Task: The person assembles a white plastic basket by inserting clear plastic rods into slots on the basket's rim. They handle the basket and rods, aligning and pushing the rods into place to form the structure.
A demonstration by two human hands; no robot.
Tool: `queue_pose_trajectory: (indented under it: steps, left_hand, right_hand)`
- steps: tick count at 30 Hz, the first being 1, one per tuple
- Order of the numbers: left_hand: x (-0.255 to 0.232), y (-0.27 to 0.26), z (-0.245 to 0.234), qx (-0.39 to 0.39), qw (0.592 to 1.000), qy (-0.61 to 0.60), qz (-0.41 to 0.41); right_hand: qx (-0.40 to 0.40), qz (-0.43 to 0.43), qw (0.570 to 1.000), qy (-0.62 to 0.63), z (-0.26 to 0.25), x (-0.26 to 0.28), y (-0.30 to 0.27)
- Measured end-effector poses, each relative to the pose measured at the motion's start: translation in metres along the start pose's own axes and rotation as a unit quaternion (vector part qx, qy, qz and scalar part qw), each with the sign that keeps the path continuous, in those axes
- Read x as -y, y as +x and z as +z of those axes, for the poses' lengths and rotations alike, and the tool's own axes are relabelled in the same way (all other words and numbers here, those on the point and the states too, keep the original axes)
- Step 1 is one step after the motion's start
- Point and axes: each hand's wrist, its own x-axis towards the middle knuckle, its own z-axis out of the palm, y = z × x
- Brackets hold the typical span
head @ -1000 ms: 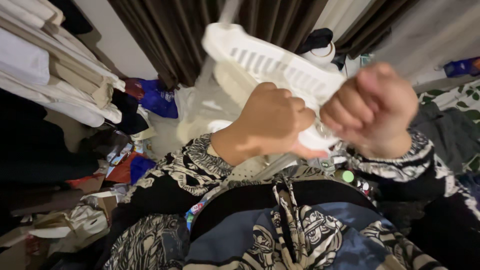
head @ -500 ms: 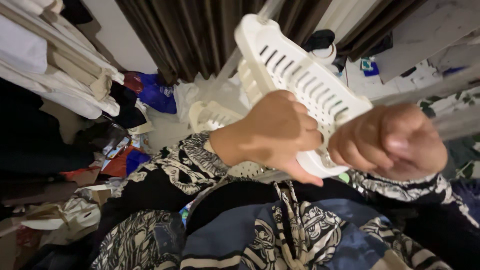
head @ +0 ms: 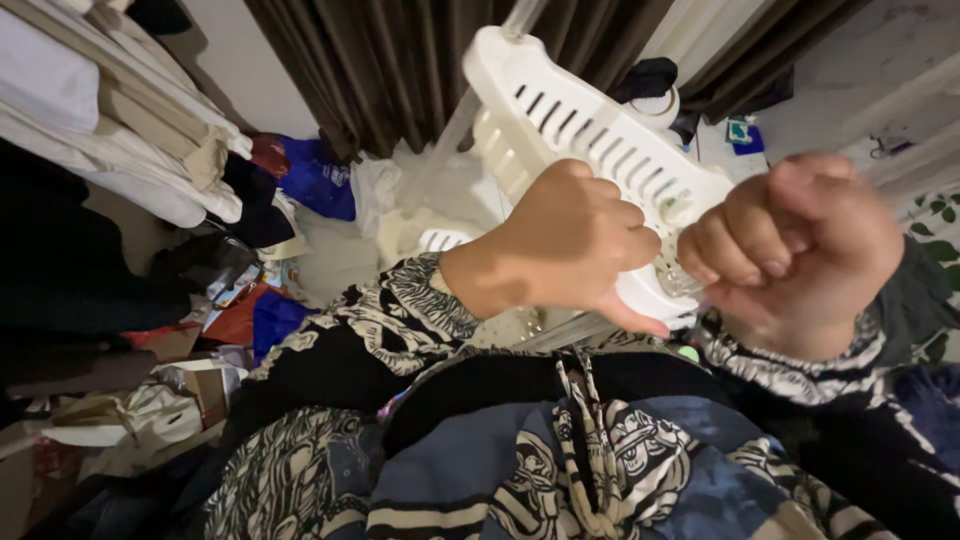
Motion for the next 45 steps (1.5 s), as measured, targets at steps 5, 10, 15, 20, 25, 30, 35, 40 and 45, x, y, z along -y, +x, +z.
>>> queue_pose_trajectory:
  steps: [5,10,15,20,25,30,35,40,45]
  left_hand:
    - [0.007,0.001,0.001,-0.009,0.999,-0.039,0.013]
    - [0.001,0.000,0.004,-0.010,0.995,-0.098,0.034]
    - [-0.009,0.002,0.009,-0.020,0.999,-0.037,0.007]
    - [-0.003,-0.014,0.016,0.010,0.999,-0.015,0.033]
    - [-0.004,-0.048,0.026,0.135,0.991,-0.009,-0.009]
    - [0.030,-0.060,0.031,0.125,0.990,0.026,-0.055]
    - [0.037,-0.066,0.014,-0.033,0.999,-0.004,-0.013]
    - [0.033,-0.063,0.005,-0.018,1.000,-0.007,-0.023]
    - [0.026,-0.066,0.003,-0.023,0.999,0.032,-0.034]
  right_hand:
    - [0.073,-0.008,0.997,0.003,-0.002,-0.003,0.014]
    - [0.341,0.109,0.933,-0.025,-0.025,0.030,0.022]
    - [0.289,0.003,0.957,0.021,-0.037,0.009,0.012]
    - [0.254,-0.013,0.966,0.034,-0.053,0.009,0.005]
    - [0.213,-0.044,0.976,0.019,-0.077,0.029,0.004]
    - [0.026,-0.139,0.990,0.004,-0.125,0.037,-0.007]
    - [-0.125,-0.182,0.974,-0.047,-0.172,0.042,0.012]
    - [-0.222,-0.102,0.965,-0.096,-0.157,-0.025,0.039]
    - [-0.195,-0.070,0.977,-0.052,-0.123,-0.069,0.044]
